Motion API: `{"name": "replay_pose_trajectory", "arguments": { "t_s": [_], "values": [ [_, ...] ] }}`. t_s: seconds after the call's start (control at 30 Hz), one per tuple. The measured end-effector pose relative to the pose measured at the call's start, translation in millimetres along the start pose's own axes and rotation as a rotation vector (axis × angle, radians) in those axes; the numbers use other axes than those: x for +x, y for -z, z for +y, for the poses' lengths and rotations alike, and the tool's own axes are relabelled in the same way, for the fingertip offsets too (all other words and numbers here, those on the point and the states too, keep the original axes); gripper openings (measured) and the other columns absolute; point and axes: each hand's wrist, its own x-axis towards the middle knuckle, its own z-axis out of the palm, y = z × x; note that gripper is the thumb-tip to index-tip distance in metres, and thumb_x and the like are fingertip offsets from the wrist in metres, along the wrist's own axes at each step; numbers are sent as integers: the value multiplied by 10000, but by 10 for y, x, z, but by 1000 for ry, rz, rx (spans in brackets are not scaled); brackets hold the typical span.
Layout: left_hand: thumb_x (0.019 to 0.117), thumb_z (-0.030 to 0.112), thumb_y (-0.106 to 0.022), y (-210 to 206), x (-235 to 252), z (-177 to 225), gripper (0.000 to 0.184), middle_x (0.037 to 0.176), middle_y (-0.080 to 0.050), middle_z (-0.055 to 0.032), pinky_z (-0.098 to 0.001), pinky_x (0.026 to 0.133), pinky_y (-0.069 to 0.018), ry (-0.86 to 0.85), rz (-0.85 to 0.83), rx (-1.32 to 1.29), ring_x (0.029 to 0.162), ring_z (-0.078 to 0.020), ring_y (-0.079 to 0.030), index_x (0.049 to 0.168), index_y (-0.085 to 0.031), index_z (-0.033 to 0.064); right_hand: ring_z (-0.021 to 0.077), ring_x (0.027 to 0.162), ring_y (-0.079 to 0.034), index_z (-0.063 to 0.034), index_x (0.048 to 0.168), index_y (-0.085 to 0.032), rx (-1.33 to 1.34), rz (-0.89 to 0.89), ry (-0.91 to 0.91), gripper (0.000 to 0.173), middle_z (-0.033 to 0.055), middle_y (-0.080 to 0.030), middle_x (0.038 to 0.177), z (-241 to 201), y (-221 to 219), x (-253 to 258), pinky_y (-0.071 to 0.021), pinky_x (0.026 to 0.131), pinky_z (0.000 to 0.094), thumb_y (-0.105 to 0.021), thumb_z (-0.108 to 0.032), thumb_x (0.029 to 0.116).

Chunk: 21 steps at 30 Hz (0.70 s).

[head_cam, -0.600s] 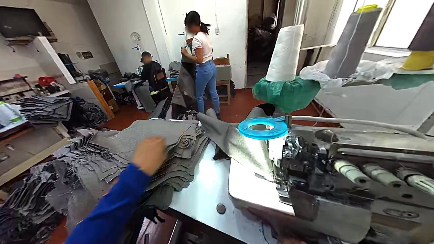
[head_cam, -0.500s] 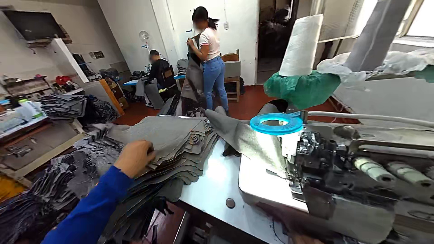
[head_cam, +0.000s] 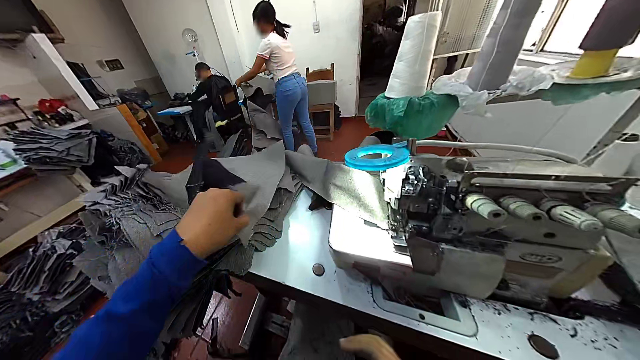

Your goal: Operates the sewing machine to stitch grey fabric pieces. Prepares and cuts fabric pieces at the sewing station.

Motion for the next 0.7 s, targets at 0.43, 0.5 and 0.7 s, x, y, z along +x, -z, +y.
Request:
{"name": "replay_pose_trajectory", "arguments": {
  "t_s": [0.43, 0.5, 0.7],
  "values": [
    [960, 113, -601, 1354, 57, -1421, 263, 924, -595, -403, -783, 747, -426, 88, 550, 283, 891, -595, -601, 990, -578, -147, 293, 985, -736, 90, 1181, -681, 53, -313, -196, 277, 223, -743, 1062, -39, 414, 246, -570, 919, 425, -623, -102, 989],
    [955, 42, -605, 1307, -298, -1098, 218, 1004, -606, -377, -712, 832, -465, 110, 520, 336, 969, -545, -615, 1045, -575, -155, 293, 998, -730, 90, 1208, -666, 84, -315, -203, 298, 226, -736, 1080, -73, 386, 255, -567, 925, 424, -628, -110, 990],
    [921, 220, -592, 454, -816, 508, 156, 640, -540, 14, -313, 452, -471, -413, 174, 79, 533, -120, -558, 809, -629, 118, 285, 1283, -598, 115, 1548, -266, 412, -242, -57, 972, 257, -482, 1505, -532, -173, 444, -540, 992, 446, -813, -217, 817]
  ]
}}
